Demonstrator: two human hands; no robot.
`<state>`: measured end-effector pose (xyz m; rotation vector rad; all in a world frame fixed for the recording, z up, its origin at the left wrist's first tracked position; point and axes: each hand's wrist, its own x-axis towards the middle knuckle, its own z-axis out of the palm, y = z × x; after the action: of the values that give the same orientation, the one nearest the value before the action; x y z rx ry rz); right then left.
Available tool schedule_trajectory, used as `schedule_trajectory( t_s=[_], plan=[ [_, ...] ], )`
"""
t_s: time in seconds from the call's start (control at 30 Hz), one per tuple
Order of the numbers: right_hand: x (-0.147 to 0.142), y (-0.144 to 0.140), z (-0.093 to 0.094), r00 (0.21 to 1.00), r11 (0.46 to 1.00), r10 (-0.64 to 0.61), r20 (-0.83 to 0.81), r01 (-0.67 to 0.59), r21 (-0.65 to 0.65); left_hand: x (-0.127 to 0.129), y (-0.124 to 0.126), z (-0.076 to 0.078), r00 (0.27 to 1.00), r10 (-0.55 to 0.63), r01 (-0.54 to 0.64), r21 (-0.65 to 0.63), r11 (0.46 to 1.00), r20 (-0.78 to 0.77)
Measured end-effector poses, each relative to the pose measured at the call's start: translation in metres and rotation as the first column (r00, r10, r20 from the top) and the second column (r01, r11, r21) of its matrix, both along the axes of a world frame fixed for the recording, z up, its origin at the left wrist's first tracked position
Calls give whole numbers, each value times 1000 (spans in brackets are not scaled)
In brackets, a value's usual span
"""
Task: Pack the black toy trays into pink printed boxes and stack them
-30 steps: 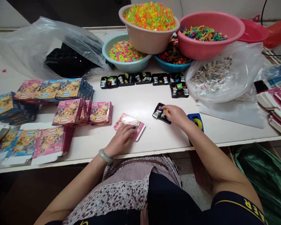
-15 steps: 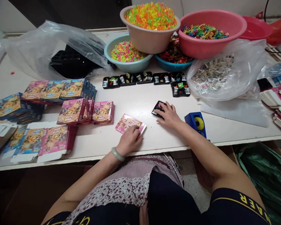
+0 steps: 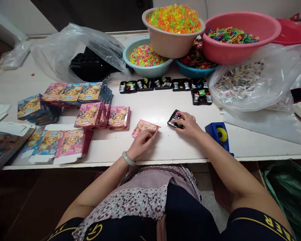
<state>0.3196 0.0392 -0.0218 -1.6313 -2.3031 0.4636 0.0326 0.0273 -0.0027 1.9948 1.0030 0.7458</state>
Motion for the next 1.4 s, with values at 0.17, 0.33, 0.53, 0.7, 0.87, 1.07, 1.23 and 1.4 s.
schedule_trajectory(
  t_s=[0.17, 0.33, 0.53, 0.7, 0.87, 1.07, 1.23, 1.4],
  plan=[
    [-15, -47, 32, 942, 951, 305, -142, -295, 89, -4, 12, 9, 972, 124, -80, -214, 974, 200],
    [-31, -55, 35, 886, 913, 409, -220, -393, 114, 4, 10, 10, 955, 60, 38, -319, 947, 291],
    [-34, -53, 11, 913, 950, 311, -265, -293, 109, 11, 6, -1, 945, 56, 84, -407, 910, 322],
    [-28, -57, 7, 890, 954, 300, -344, -285, 93, 11, 17, 0, 954, -5, 167, -519, 838, 300],
    [-40, -56, -2, 949, 967, 241, -202, -217, 135, 21, 22, -4, 958, -8, 169, -542, 823, 287],
    [-66, -64, -28, 991, 988, 60, -116, -43, 148, 36, 17, -26, 966, 27, 107, -492, 864, 256],
    [-66, -69, -30, 990, 991, 91, -111, -79, 109, 39, 17, -30, 976, 21, 78, -441, 894, 215],
    [-62, -68, -27, 980, 992, 101, -173, -87, 89, 41, 15, -27, 981, -8, 98, -456, 884, 194]
  ],
)
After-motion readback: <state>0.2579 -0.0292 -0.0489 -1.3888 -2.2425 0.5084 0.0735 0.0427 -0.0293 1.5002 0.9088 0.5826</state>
